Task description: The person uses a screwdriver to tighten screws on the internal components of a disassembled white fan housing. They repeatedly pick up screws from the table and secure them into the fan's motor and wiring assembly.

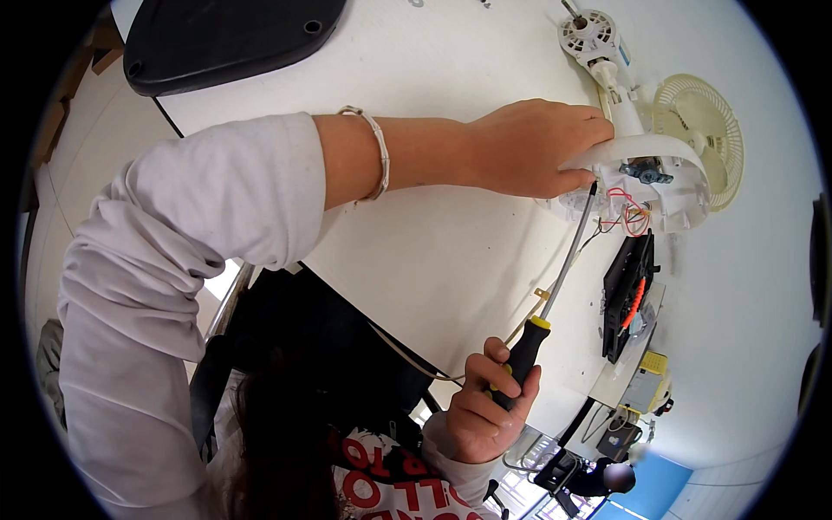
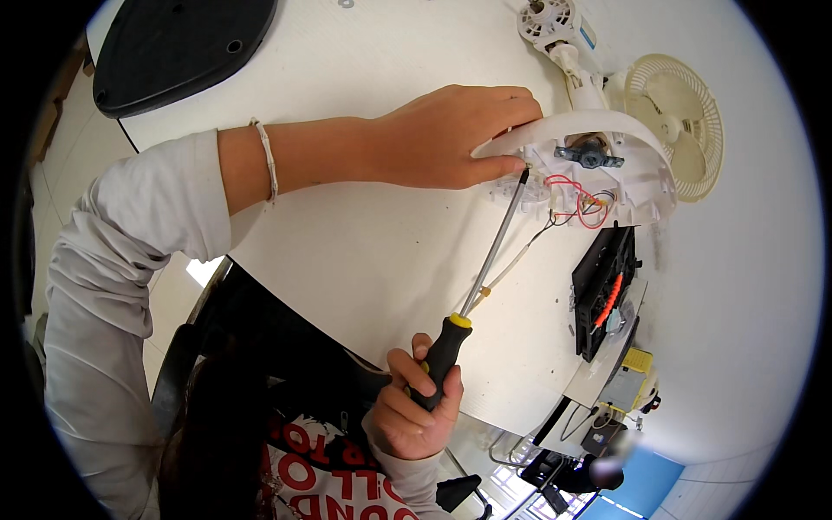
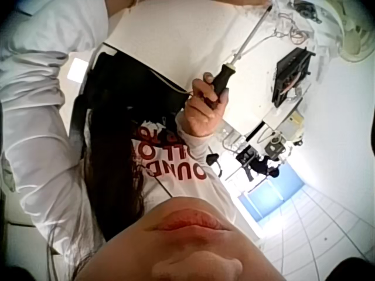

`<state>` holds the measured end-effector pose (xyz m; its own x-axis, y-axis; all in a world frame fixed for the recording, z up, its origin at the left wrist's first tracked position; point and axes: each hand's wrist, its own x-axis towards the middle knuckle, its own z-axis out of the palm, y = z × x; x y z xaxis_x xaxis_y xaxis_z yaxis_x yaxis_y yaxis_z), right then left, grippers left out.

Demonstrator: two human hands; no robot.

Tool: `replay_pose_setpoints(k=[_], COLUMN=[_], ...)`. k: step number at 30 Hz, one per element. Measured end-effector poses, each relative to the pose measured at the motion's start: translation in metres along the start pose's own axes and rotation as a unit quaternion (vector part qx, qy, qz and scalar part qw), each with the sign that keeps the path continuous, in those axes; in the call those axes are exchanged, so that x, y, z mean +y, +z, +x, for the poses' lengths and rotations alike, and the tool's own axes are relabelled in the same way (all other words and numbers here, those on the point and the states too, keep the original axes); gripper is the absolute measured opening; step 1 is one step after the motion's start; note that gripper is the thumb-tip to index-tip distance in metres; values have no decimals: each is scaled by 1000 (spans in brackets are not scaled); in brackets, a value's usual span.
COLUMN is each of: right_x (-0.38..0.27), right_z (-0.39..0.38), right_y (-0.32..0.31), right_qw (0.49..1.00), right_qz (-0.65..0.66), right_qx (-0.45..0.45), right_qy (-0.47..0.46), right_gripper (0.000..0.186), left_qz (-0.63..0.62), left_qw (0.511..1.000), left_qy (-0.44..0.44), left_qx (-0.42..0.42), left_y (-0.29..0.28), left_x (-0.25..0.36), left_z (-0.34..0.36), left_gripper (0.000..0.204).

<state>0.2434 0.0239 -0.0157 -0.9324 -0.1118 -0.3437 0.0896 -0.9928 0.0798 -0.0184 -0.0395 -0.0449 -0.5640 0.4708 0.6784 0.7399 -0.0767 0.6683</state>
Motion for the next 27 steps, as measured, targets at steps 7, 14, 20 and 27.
replay_pose_setpoints(k=[7,14,20,27], right_x=[-1,-18,-19,-18], right_z=[-6,-13,-8,-8], right_y=[13,23,30,27], right_qw=[993,983,983,994], right_qz=[-86,-174,-89,70], right_qx=[75,63,158,84], right_qy=[-43,-8,6,11], right_gripper=[34,40,37,31], left_qz=[-7,-2,-1,-8], left_qw=[999,999,1000,999], left_qy=[24,22,17,25], left_qx=[38,50,26,39], left_y=[3,2,0,1], left_x=[0,1,2,2], left_z=[0,1,2,0], left_gripper=[29,30,29,26])
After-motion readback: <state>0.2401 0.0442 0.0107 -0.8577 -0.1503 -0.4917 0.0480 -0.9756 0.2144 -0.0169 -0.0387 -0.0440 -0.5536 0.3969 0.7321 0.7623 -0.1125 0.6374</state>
